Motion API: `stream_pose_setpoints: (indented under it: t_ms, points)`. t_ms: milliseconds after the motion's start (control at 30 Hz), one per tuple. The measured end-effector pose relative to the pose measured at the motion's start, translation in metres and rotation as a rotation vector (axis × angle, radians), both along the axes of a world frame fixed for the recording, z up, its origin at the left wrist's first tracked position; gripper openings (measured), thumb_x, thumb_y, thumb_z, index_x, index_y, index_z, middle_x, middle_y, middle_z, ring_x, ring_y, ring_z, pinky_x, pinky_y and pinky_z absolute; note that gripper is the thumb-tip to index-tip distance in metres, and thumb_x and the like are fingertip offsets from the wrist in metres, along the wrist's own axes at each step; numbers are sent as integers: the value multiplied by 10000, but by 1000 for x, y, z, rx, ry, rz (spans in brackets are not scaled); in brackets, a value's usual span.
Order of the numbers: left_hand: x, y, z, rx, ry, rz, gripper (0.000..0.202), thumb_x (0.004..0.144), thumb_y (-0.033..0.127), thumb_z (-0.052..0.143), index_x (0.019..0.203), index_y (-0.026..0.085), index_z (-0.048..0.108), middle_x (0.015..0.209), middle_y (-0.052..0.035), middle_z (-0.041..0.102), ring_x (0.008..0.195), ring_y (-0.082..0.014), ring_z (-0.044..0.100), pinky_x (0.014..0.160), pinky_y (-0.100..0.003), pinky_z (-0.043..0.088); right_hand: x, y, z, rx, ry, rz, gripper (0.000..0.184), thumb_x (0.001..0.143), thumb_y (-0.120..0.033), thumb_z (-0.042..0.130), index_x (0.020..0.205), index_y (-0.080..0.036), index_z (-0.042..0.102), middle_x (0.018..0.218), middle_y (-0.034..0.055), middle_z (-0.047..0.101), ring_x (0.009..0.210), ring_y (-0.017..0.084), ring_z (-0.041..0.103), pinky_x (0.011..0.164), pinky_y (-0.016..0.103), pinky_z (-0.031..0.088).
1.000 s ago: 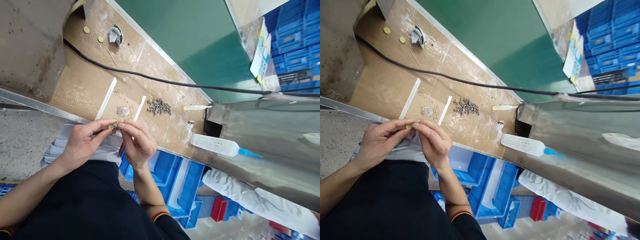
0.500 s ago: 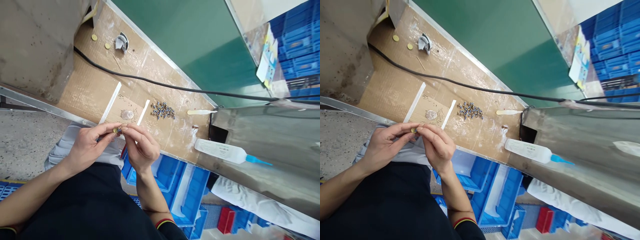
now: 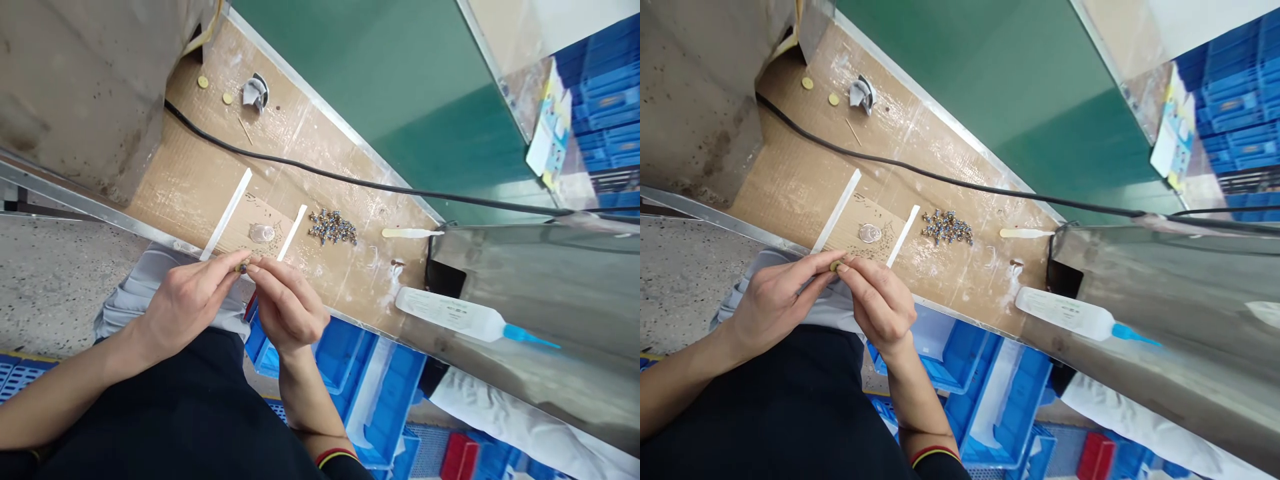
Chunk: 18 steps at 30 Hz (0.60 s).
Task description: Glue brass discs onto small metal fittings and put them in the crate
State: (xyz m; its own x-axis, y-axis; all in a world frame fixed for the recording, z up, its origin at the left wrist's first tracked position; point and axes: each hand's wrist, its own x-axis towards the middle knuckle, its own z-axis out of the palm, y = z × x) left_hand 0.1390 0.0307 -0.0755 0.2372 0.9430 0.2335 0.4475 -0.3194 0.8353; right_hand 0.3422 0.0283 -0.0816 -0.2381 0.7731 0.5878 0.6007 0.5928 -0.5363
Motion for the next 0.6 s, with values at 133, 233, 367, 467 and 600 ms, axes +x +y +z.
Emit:
stream_pose_setpoints:
  t_ms: [133, 233, 367, 467, 600]
  points:
    - [1, -2, 4, 75, 61, 6, 362, 1180, 145, 624, 1520, 224, 721, 1316, -68, 891, 1086, -227, 907, 1005, -298, 734, 3, -2, 0, 14, -33, 11, 634, 1041, -23, 766, 1584, -348, 733, 1335, 60, 881, 1123, 259, 898, 952, 400, 804]
    - [0, -4, 5, 72, 73, -15, 392, 1160, 91, 613, 1533, 181, 693, 1346, -100, 880, 1128, -246, 901, 1013, -307, 731, 4, -3, 0, 20, -38, 30, 644, 1028, 1, 767, 1585, -319, 735, 1343, 71, 878, 1147, 261, 893, 959, 392, 802]
    - [1, -4, 7, 29, 62, -39, 360, 1164, 87, 608, 1507, 165, 683, 1327, -109, 882, 1127, -242, 899, 994, -308, 728, 6, -4, -1, 35, -52, 28, 632, 1051, -22, 741, 1599, -337, 723, 1325, 65, 884, 1127, 266, 898, 933, 396, 809]
    - [1, -3, 10, -17, 2, -33, 278, 1178, 130, 617, 1440, 165, 704, 1284, -97, 892, 1096, -228, 902, 967, -292, 722, 7, -5, -2, 64, -77, 11, 597, 1077, -63, 727, 1602, -347, 720, 1307, 57, 889, 1090, 268, 903, 897, 398, 817]
    - [2, -3, 12, -83, -65, -26, 263, 1173, 131, 612, 1402, 206, 718, 1285, -60, 893, 1115, -201, 895, 990, -267, 701, 7, -8, -3, 140, -87, 7, 555, 1076, -89, 747, 1587, -304, 737, 1270, 71, 895, 1078, 279, 899, 893, 399, 820]
